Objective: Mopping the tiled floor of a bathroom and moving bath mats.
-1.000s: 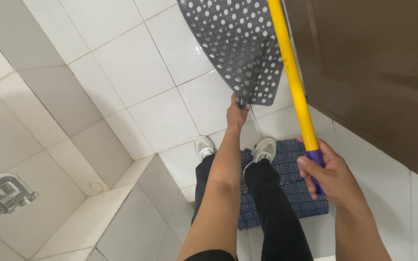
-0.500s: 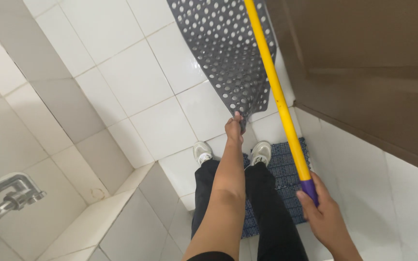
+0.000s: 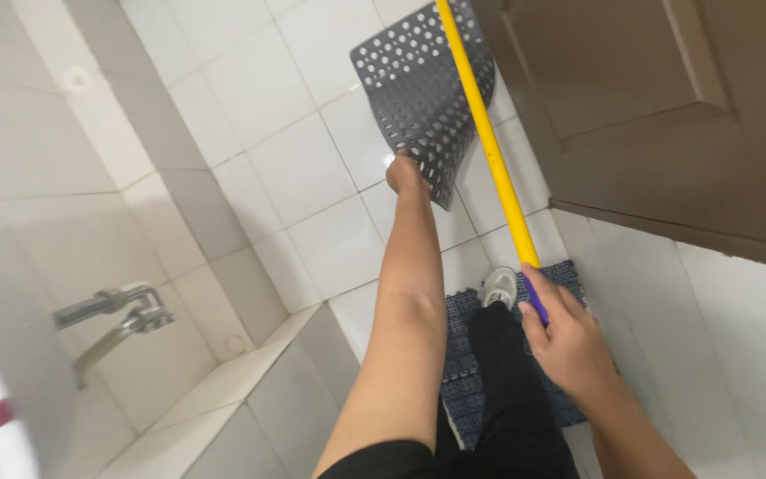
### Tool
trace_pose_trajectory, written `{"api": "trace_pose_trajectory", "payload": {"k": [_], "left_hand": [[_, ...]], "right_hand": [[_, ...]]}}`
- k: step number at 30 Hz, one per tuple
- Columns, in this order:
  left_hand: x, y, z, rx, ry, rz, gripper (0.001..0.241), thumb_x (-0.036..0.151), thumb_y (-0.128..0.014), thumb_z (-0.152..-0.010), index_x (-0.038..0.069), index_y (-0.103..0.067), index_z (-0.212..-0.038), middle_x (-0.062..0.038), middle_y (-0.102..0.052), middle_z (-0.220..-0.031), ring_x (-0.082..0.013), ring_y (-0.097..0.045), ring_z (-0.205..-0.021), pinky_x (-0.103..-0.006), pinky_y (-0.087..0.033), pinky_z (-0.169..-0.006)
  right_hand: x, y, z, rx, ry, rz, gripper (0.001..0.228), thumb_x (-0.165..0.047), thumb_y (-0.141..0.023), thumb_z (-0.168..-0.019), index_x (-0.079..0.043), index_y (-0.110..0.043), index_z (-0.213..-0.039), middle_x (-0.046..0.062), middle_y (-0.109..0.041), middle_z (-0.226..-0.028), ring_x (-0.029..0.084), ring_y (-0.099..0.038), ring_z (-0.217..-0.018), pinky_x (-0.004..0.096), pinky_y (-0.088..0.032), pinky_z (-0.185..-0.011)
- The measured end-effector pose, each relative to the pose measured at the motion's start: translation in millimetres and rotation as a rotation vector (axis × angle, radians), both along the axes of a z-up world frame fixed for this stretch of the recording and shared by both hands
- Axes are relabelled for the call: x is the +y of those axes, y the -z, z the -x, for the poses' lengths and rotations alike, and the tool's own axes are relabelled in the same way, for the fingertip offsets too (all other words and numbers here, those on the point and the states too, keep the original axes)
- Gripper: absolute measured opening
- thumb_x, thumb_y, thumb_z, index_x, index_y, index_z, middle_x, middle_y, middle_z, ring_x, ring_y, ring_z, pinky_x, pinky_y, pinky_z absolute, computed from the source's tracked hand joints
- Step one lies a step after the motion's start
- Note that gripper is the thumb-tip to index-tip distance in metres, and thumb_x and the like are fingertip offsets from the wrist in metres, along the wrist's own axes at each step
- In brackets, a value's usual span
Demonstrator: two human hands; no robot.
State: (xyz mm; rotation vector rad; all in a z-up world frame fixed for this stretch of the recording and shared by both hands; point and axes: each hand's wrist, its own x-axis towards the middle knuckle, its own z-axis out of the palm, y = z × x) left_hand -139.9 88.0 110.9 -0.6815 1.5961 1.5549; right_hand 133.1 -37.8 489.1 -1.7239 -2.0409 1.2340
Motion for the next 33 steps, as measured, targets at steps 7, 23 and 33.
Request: {"api": "trace_pose_trajectory", "payload": {"k": [7,23,33], "left_hand": [[-28.7,82.0,31.9,-0.055,0.033,-0.012,0.014,0.022,-0.065,-0.094,0.009,-0.066,-0.098,-0.005,-0.066,-0.085,-0.0185,-0.059,-0.067,-0.0377,-0.037,-0.054],[-33.5,13.6,23.5,-0.257,0.367,0.243,0.043,0.049,-0.048,-0.104,0.014,-0.051,-0.081,-0.003,-0.057,-0.075,-0.0168,-0.048,-0.051,-0.0333,-0.038,-0.048],[-1.7,-131.0,121.8,0.138,0.431,0.153,0.032,0.030,-0.056,-0.094,0.000,-0.066,-0.091,-0.011,-0.059,-0.070,-0.0230,-0.050,-0.053,-0.0394,-0.039,-0.045]], "right_hand": [[10.7,-8.0,19.4,-0.218,-0.142,0.132,0.057,-0.026,-0.058,-0.095,-0.019,-0.045,-0.151,0.017,-0.067,-0.109,0.036,-0.069,-0.089,0.046,-0.056,-0.080],[6.7,-5.6,38.6,0.000,-0.024,0.087,0.055,-0.017,-0.064,-0.091,-0.016,-0.053,-0.145,0.016,-0.071,-0.112,0.031,-0.073,-0.094,0.039,-0.057,-0.083],[21.2,-40.6,49.1,-0.098,-0.102,0.097,0.054,-0.021,-0.065,-0.093,-0.015,-0.056,-0.146,0.024,-0.069,-0.104,0.038,-0.069,-0.091,0.045,-0.054,-0.082]]}}
